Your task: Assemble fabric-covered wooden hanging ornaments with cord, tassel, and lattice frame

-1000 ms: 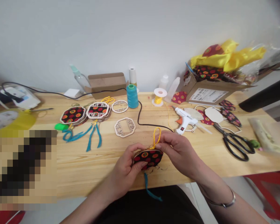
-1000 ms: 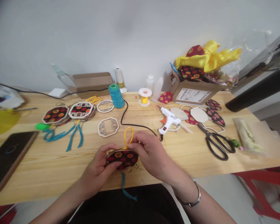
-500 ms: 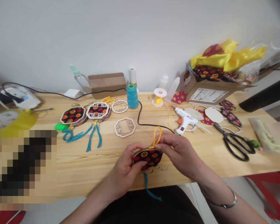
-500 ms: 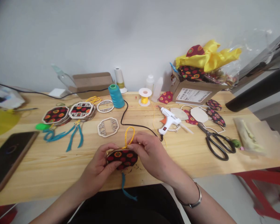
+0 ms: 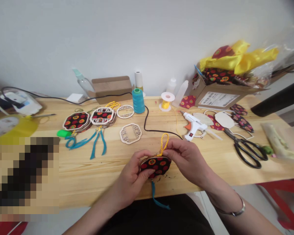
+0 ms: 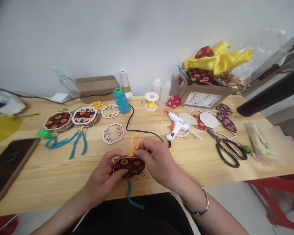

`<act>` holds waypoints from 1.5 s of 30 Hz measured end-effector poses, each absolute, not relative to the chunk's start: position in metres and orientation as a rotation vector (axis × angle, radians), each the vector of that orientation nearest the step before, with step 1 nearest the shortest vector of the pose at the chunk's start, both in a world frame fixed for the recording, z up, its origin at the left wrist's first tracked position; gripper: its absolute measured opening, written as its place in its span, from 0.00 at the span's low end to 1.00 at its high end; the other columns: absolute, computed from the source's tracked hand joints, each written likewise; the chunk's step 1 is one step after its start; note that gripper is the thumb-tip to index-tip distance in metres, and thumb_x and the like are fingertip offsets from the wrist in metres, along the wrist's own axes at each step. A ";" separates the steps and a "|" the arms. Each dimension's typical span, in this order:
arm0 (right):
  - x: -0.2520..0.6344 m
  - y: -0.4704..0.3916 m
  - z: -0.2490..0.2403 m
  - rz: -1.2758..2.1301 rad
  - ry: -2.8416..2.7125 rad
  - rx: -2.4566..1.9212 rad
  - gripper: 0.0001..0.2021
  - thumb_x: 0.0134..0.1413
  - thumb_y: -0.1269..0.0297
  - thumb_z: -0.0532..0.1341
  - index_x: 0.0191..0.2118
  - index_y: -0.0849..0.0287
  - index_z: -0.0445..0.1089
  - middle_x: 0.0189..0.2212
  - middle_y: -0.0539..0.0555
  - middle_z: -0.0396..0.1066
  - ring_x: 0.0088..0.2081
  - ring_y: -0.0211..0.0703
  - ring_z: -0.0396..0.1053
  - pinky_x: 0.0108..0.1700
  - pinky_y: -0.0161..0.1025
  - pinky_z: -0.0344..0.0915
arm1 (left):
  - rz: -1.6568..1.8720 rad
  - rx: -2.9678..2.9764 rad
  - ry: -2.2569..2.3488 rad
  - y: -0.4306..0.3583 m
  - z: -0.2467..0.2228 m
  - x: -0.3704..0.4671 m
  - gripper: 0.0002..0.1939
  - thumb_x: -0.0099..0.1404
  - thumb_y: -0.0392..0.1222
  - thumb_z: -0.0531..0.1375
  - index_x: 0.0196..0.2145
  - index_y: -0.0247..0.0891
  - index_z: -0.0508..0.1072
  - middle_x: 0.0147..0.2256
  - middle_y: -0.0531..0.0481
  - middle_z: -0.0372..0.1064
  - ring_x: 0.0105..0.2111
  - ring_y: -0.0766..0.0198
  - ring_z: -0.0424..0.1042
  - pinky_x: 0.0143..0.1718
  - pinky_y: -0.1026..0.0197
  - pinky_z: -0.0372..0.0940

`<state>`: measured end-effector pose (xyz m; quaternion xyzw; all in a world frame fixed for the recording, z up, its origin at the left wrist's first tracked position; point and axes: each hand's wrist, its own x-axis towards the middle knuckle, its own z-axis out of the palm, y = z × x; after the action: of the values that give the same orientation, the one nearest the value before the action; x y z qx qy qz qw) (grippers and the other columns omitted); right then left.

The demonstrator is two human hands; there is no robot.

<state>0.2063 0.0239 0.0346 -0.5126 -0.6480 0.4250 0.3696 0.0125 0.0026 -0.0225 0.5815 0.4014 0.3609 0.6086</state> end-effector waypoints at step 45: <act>0.208 0.018 0.027 1.031 -1.750 -1.314 0.08 0.54 0.71 0.59 0.24 0.58 0.66 0.22 0.47 0.68 0.25 0.34 0.65 0.29 0.32 0.61 | 0.748 1.488 0.957 0.004 -0.013 0.008 0.19 0.66 0.41 0.58 0.55 0.50 0.65 0.51 0.52 0.70 0.49 0.62 0.70 0.50 0.62 0.66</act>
<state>0.2082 0.0181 0.0269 -0.5083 -0.6766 0.3986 0.3534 0.0082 0.0040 -0.0127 0.6346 0.4083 0.3192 0.5733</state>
